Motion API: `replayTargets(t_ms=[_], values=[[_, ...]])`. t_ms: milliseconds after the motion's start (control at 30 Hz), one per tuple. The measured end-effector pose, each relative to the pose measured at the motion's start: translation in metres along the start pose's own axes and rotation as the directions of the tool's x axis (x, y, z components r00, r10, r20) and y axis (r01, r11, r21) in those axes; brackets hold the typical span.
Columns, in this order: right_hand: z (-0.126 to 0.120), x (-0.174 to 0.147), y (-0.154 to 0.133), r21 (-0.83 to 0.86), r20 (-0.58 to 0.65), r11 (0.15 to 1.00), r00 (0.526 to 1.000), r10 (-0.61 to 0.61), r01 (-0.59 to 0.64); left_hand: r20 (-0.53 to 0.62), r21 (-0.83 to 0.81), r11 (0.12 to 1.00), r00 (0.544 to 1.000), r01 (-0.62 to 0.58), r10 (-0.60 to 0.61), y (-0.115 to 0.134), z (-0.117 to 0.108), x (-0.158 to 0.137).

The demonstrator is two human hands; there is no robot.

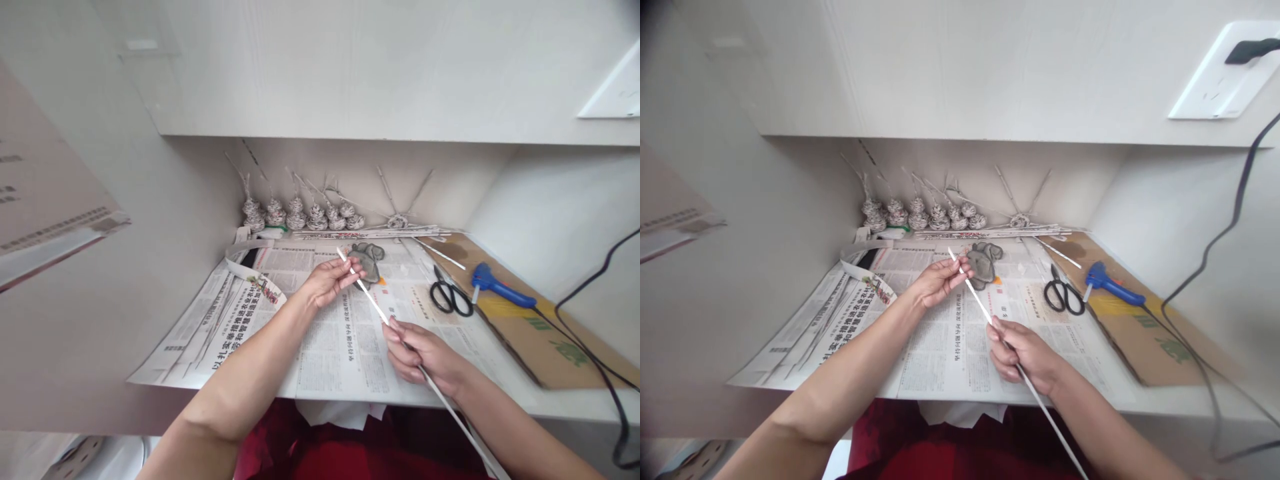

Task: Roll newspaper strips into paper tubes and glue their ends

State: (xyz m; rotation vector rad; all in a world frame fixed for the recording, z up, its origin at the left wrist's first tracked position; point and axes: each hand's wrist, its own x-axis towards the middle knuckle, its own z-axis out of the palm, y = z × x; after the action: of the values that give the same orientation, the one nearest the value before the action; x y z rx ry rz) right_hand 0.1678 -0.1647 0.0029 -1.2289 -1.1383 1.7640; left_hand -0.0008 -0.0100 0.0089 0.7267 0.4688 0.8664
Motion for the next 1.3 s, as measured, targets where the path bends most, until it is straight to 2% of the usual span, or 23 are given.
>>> replayTargets(t_ms=[67,167,233,267,367,433,500,600,667,733,800,833,900,967,1000,1033,1100,1200,1233,1267,1300], values=[[-0.001,0.003,-0.001,0.013,0.023,1.000,1.000,0.006,-0.006,0.011,0.003,1.000,1.000,0.004,-0.004,-0.002,0.000,0.000],[0.001,0.010,-0.002,-0.195,-0.156,0.978,0.983,-0.101,0.069,0.029,0.010,1.000,0.999,0.014,-0.014,-0.004,0.000,0.000],[0.003,0.015,-0.004,-0.244,-0.206,0.964,0.966,-0.154,0.102,0.033,0.011,1.000,0.999,0.018,-0.018,-0.005,0.001,0.000],[0.003,0.016,-0.005,-0.193,-0.180,0.976,0.973,-0.141,0.106,0.033,0.009,1.000,0.999,0.019,-0.019,-0.005,0.001,0.000],[0.003,0.018,-0.008,0.071,0.016,0.996,0.999,-0.052,0.051,0.044,0.006,1.000,0.999,0.029,-0.030,-0.005,0.001,-0.001],[0.003,0.020,-0.010,0.105,0.060,0.994,0.998,-0.030,0.024,0.059,0.010,0.999,0.998,0.034,-0.035,-0.005,0.000,-0.001],[0.003,0.026,-0.012,-0.009,-0.033,0.999,0.998,-0.053,0.053,0.076,0.024,0.999,0.996,0.039,-0.040,-0.006,0.000,-0.001],[0.005,0.039,-0.015,-0.186,-0.184,0.978,0.974,-0.133,0.099,0.072,0.043,0.998,0.996,0.048,-0.051,-0.008,-0.001,0.000],[0.004,0.046,-0.016,-0.104,-0.143,0.989,0.982,-0.123,0.109,0.049,0.036,0.998,0.997,0.052,-0.054,-0.009,-0.001,0.001],[0.002,0.050,-0.017,0.074,-0.012,0.993,0.996,-0.087,0.087,0.038,0.021,0.998,0.998,0.053,-0.053,-0.009,-0.001,0.001],[-0.001,0.052,-0.017,0.144,0.063,0.988,0.996,-0.059,0.050,0.043,0.015,0.999,0.998,0.049,-0.050,-0.009,-0.002,0.001],[-0.002,0.053,-0.017,0.100,0.044,0.994,0.997,-0.056,0.051,0.044,0.017,0.999,0.998,0.048,-0.049,-0.010,-0.002,0.001],[-0.003,0.056,-0.018,-0.108,-0.066,0.990,0.993,-0.099,0.092,0.025,0.023,0.999,0.999,0.045,-0.046,-0.011,-0.003,0.003],[-0.002,0.060,-0.020,-0.339,-0.171,0.933,0.967,-0.188,0.121,-0.012,0.026,0.999,0.999,0.041,-0.041,-0.012,-0.004,0.004],[-0.001,0.062,-0.021,-0.402,-0.202,0.908,0.956,-0.215,0.119,-0.030,0.026,0.999,0.999,0.040,-0.039,-0.012,-0.004,0.004],[0.000,0.065,-0.022,-0.412,-0.215,0.904,0.952,-0.217,0.113,-0.044,0.024,0.999,0.998,0.039,-0.038,-0.011,-0.004,0.005],[0.000,0.068,-0.023,-0.293,-0.171,0.951,0.973,-0.155,0.100,-0.061,0.016,0.999,0.997,0.041,-0.040,-0.009,-0.004,0.005],[-0.005,0.073,-0.026,-0.090,0.013,0.994,0.998,-0.055,0.056,-0.069,0.007,0.999,0.996,0.051,-0.051,-0.007,-0.005,0.006],[-0.007,0.074,-0.028,-0.107,0.034,0.994,0.999,-0.032,0.036,-0.075,0.007,0.999,0.996,0.049,-0.049,-0.007,-0.006,0.007],[-0.010,0.077,-0.031,-0.172,-0.002,0.984,0.999,-0.039,0.038,-0.083,0.008,0.999,0.995,0.046,-0.045,-0.008,-0.007,0.008],[-0.011,0.079,-0.034,-0.271,-0.085,0.960,0.992,-0.095,0.069,-0.095,0.010,0.999,0.995,0.043,-0.041,-0.009,-0.008,0.009]])
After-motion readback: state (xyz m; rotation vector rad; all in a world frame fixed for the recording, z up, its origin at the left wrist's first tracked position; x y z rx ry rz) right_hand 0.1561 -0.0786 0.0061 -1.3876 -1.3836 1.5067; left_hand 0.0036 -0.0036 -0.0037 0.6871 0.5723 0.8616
